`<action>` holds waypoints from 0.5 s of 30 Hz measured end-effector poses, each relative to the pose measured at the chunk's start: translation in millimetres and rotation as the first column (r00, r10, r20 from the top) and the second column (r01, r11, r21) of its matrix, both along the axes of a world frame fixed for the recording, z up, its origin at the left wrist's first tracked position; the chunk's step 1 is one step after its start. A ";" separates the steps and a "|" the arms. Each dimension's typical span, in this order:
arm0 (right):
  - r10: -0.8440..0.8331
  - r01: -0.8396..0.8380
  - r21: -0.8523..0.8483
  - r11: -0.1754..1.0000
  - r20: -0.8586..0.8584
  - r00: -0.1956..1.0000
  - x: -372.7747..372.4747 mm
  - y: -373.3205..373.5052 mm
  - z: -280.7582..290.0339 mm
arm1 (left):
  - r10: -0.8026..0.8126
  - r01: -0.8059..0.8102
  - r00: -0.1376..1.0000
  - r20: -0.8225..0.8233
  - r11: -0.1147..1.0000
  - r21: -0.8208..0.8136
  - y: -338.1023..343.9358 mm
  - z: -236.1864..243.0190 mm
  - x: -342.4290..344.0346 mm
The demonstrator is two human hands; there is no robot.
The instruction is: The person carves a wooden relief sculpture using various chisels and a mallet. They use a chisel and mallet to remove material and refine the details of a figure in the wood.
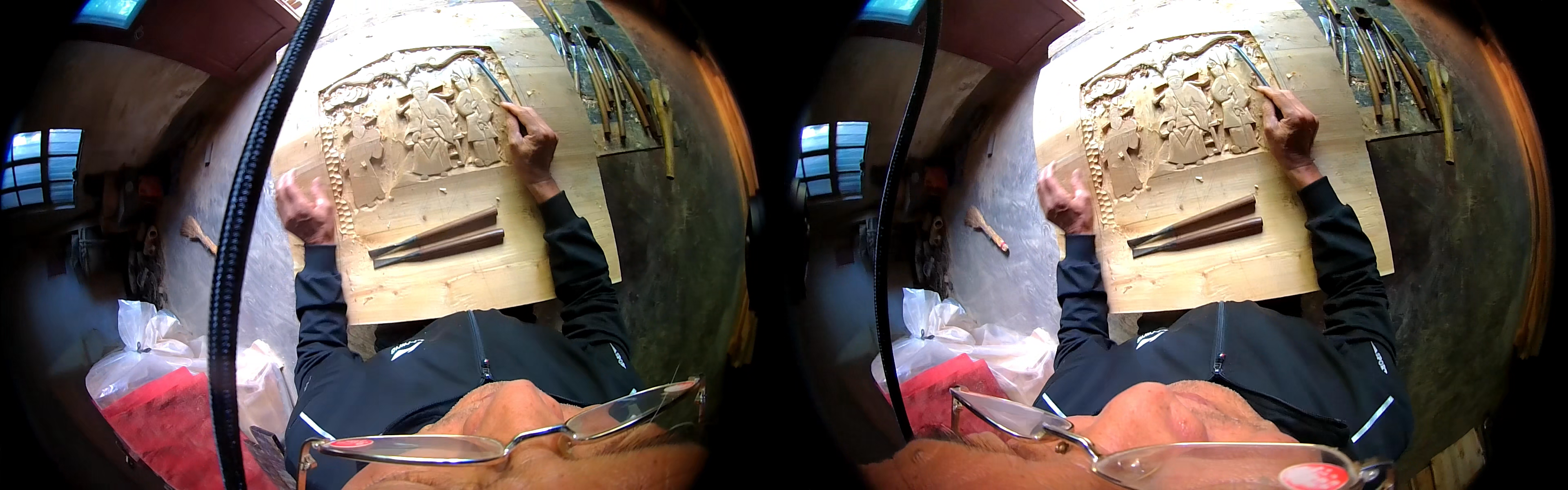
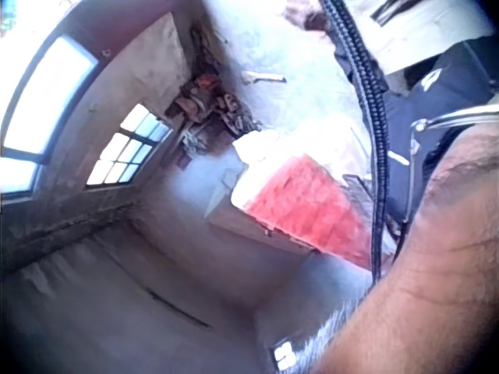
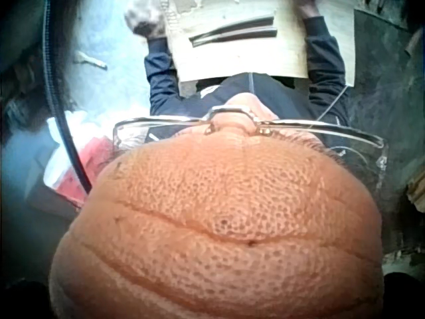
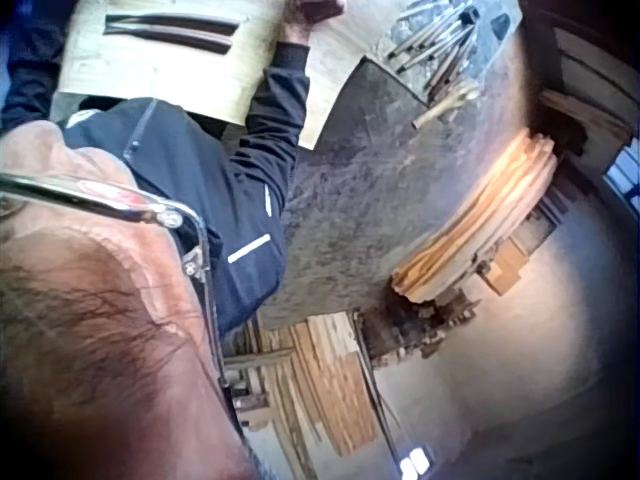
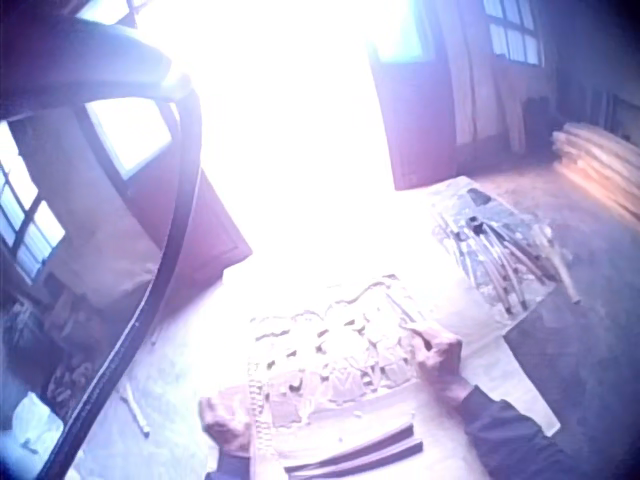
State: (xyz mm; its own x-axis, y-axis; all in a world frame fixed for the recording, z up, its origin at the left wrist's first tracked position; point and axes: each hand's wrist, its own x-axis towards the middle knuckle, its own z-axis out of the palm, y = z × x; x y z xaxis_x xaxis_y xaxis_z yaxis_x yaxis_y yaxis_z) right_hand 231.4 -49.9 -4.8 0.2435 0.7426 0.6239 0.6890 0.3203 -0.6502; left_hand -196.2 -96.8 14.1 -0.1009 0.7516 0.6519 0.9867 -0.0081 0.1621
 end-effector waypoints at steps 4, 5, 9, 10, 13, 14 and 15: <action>-0.004 0.002 0.044 0.999 0.046 0.999 -3.7 -1.4 1.6 | 0.272 -0.273 0.962 0.024 0.962 0.024 -35.7 -36.8 -59.2; 0.002 -0.003 0.036 0.999 0.036 0.999 -4.1 -3.2 2.1 | 0.307 -0.297 0.948 0.084 0.949 -0.108 -38.8 -42.1 -63.4; 0.035 -0.036 -0.036 0.999 -0.046 0.998 -2.3 -6.8 -0.6 | 0.411 -0.339 0.894 0.179 0.881 -0.328 -38.6 -55.5 -69.8; 0.035 -0.040 -0.065 0.997 -0.078 0.996 -1.3 -7.6 -1.3 | 0.414 -0.350 0.894 0.172 0.884 -0.310 -36.3 -54.9 -69.0; 0.063 -0.067 -0.033 0.997 -0.118 0.991 4.4 -5.4 -2.4 | 0.506 -0.433 0.842 0.188 0.841 -0.324 -35.1 -52.3 -61.5; 0.056 -0.059 -0.023 0.998 -0.119 0.991 5.9 -2.9 -4.6 | 0.535 -0.460 0.823 0.190 0.824 -0.330 -33.3 -50.1 -58.7; 0.048 -0.050 -0.013 0.999 -0.120 0.992 6.8 -0.3 -6.9 | 0.557 -0.462 0.811 0.180 0.797 -0.388 -30.1 -46.3 -57.3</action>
